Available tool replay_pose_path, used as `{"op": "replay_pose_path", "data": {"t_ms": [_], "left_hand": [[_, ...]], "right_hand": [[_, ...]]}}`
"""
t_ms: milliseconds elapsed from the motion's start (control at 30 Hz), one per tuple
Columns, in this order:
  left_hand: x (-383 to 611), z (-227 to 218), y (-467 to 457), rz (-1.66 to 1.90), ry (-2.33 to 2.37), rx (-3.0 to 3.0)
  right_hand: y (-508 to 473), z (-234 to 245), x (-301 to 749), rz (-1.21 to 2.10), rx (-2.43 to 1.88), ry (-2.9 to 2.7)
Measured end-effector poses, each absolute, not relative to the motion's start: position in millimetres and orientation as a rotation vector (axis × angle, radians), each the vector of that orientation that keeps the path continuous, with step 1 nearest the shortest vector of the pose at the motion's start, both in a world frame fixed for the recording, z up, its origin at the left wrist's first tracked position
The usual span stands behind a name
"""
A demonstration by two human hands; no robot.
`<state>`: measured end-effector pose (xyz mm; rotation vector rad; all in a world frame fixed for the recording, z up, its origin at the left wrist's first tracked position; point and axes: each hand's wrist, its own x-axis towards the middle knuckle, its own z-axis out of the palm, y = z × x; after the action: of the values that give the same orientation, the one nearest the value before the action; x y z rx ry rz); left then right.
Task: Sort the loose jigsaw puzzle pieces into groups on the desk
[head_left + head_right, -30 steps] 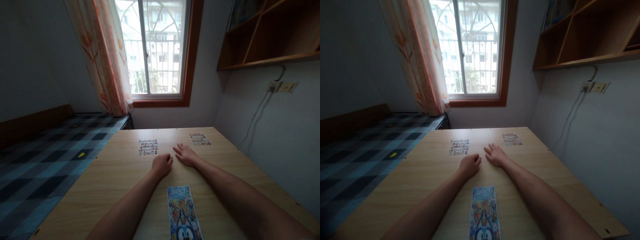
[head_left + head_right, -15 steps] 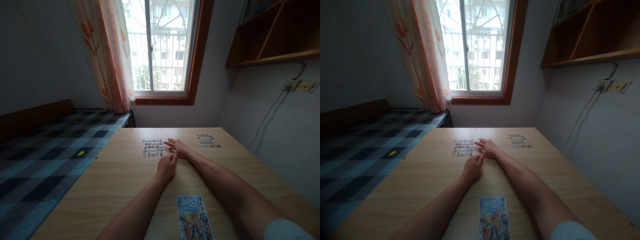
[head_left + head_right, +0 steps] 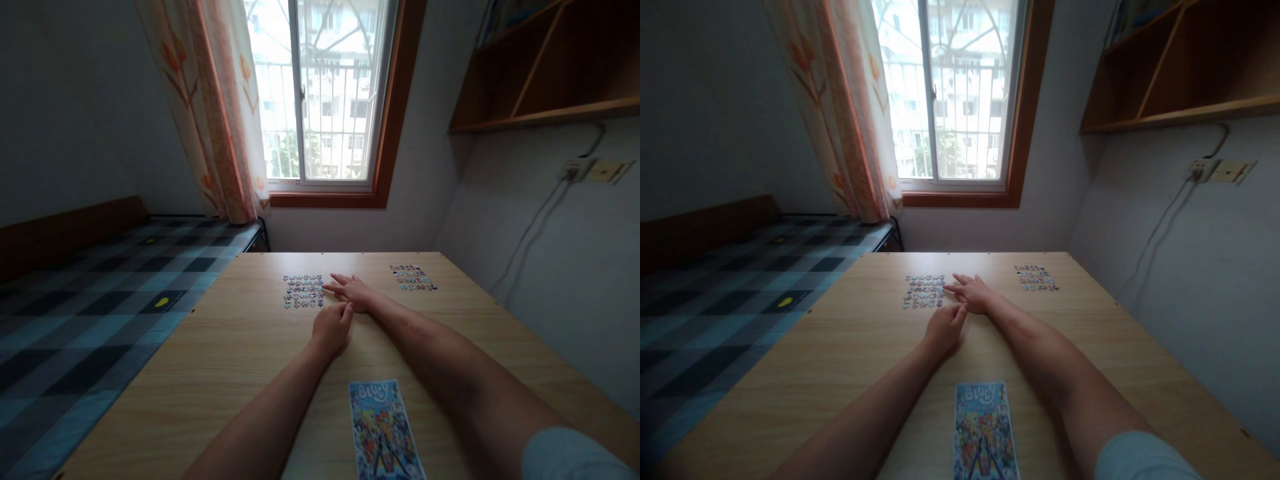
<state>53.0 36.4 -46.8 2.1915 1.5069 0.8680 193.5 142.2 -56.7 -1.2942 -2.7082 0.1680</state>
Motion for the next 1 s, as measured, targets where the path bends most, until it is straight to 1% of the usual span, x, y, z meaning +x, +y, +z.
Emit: {"op": "replay_pose_path", "data": {"t_ms": [133,300,500,733,1000], "left_hand": [[53,-46,37,0.844,1.53,2.207],[54,-45,38,0.856,1.493,2.215],[54,-42,37,0.853,1.466,2.215],[53,-41,35,0.802,1.484,2.261],[51,-44,31,0.736,1.48,2.337]], "right_hand": [[141,-58,195,0.137,-1.288,-2.678],[135,-62,205,0.028,-1.247,-2.512],[102,-64,239,-0.094,-1.409,-2.285],[58,-70,274,-0.004,-1.473,-2.158],[54,-74,275,0.102,-1.458,-2.098]]}}
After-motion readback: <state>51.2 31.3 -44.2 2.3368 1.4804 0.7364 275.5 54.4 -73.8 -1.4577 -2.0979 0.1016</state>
